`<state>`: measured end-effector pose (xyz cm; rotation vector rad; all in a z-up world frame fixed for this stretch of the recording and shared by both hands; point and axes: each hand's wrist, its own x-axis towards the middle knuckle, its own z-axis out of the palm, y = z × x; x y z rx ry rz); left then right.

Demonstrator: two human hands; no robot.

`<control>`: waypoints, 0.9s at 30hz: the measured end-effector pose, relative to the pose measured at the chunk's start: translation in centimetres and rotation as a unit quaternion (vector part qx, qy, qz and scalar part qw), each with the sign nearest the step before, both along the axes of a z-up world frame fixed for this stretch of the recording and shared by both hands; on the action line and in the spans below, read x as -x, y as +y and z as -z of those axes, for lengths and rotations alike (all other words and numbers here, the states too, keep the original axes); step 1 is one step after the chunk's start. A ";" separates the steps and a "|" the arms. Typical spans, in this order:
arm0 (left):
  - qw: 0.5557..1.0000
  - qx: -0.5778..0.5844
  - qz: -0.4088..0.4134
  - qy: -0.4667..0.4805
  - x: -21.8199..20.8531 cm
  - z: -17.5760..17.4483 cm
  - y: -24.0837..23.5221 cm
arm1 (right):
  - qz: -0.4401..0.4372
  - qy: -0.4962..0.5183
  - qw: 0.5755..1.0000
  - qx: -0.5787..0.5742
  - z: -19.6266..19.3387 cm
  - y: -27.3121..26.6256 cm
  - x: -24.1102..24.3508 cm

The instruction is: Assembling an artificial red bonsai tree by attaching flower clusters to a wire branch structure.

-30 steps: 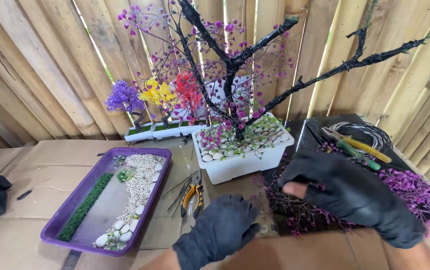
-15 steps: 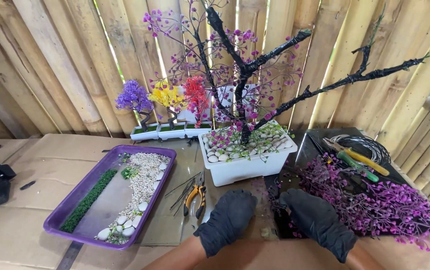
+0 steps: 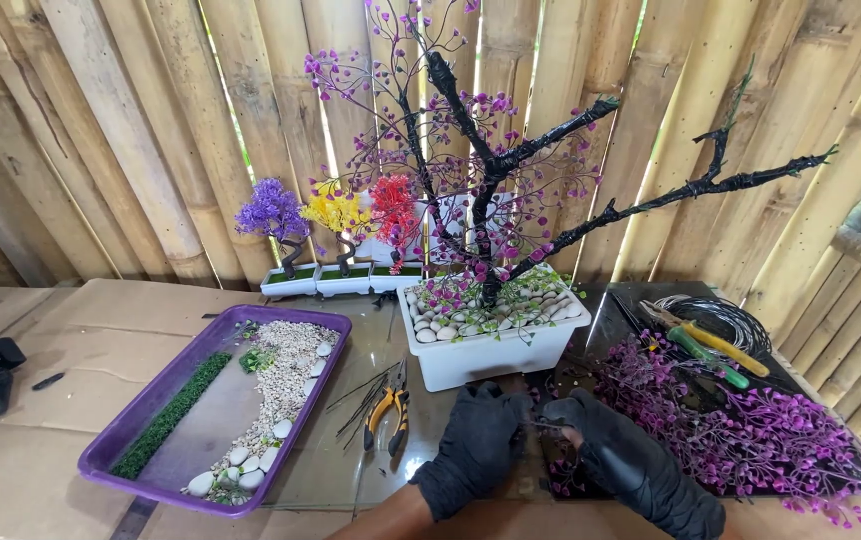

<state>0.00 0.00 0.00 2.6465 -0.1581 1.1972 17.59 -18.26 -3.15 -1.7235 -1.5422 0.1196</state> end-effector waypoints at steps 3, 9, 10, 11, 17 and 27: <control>0.999 0.005 -0.020 0.035 0.0 1.2 1.1 | -0.017 -0.059 0.992 -0.113 1.4 -2.5 -1.6; 0.997 0.011 -0.042 0.062 0.1 2.4 2.6 | 0.174 -0.212 0.960 0.052 0.8 -4.1 -6.9; 0.997 0.011 -0.043 0.063 0.3 2.4 2.7 | 0.173 -0.211 0.961 0.052 -0.8 -4.2 -5.7; 0.997 0.006 -0.036 0.061 0.4 2.3 2.8 | 0.177 -0.178 0.967 -0.037 -2.3 -4.3 -4.5; 0.994 0.004 -0.009 0.111 3.1 -3.3 0.0 | 0.263 -0.028 0.946 -0.190 -6.7 -4.8 1.4; 0.921 0.325 0.203 -0.072 2.9 -7.3 -4.9 | 0.151 0.139 0.946 -0.251 -3.9 -0.1 7.8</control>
